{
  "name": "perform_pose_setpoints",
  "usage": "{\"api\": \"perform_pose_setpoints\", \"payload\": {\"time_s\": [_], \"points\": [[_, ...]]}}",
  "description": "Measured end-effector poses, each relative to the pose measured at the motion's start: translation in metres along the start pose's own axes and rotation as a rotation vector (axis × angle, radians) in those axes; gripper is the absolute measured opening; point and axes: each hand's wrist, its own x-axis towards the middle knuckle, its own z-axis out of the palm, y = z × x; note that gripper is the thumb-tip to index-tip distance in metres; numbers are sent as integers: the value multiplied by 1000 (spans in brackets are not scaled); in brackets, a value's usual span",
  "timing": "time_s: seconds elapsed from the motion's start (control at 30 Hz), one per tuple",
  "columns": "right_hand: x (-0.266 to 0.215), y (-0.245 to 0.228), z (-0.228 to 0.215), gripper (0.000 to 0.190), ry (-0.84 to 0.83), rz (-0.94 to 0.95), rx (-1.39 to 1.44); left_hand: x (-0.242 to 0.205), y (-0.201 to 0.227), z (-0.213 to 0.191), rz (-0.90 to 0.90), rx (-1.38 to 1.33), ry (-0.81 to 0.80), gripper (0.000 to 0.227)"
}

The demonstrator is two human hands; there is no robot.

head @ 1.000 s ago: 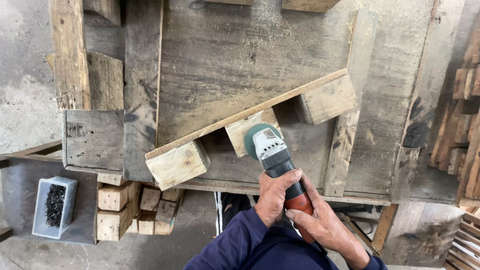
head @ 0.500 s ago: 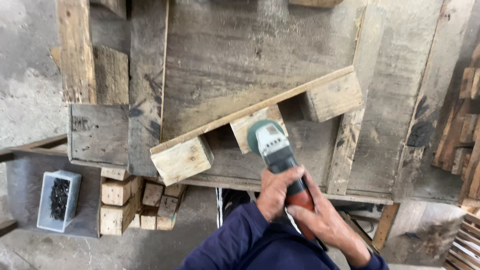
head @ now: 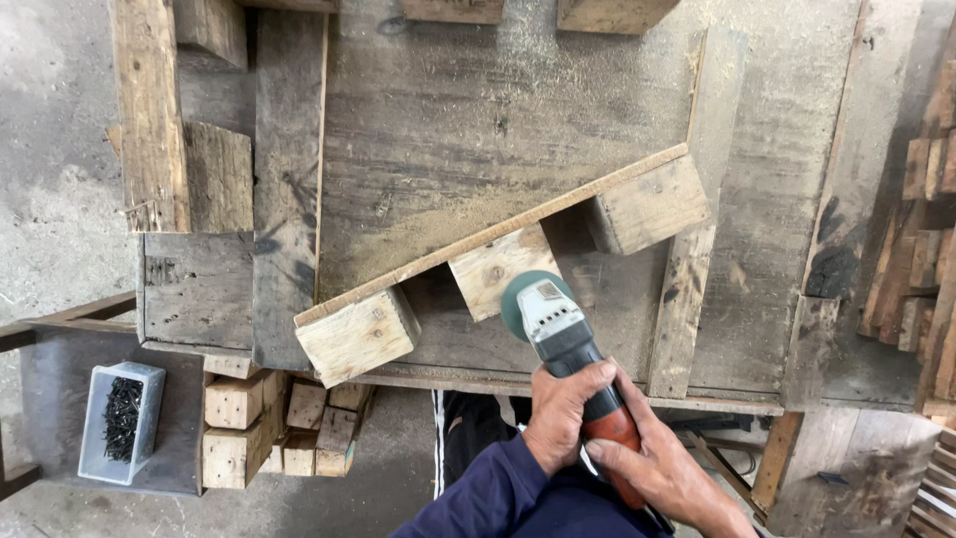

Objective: The person uses an angle grinder with a sanding disc to smooth the surfaces of a wooden pallet. They systematically move the tool across the top and side edges of the pallet's slats and blocks, generating sawdust.

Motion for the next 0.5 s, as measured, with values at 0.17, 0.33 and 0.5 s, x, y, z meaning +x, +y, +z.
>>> {"api": "perform_pose_setpoints", "payload": {"time_s": [0.17, 0.33, 0.5], "points": [[19, -4, -6, 102, 41, -58, 64, 30, 11, 4, 73, 42, -41, 27], [10, -7, -9, 102, 33, -28, 8, 25, 11, 5, 38, 25, -49, 26], [9, -11, -8, 100, 51, -44, -3, 24, 11, 6, 43, 114, -18, 27]]}}
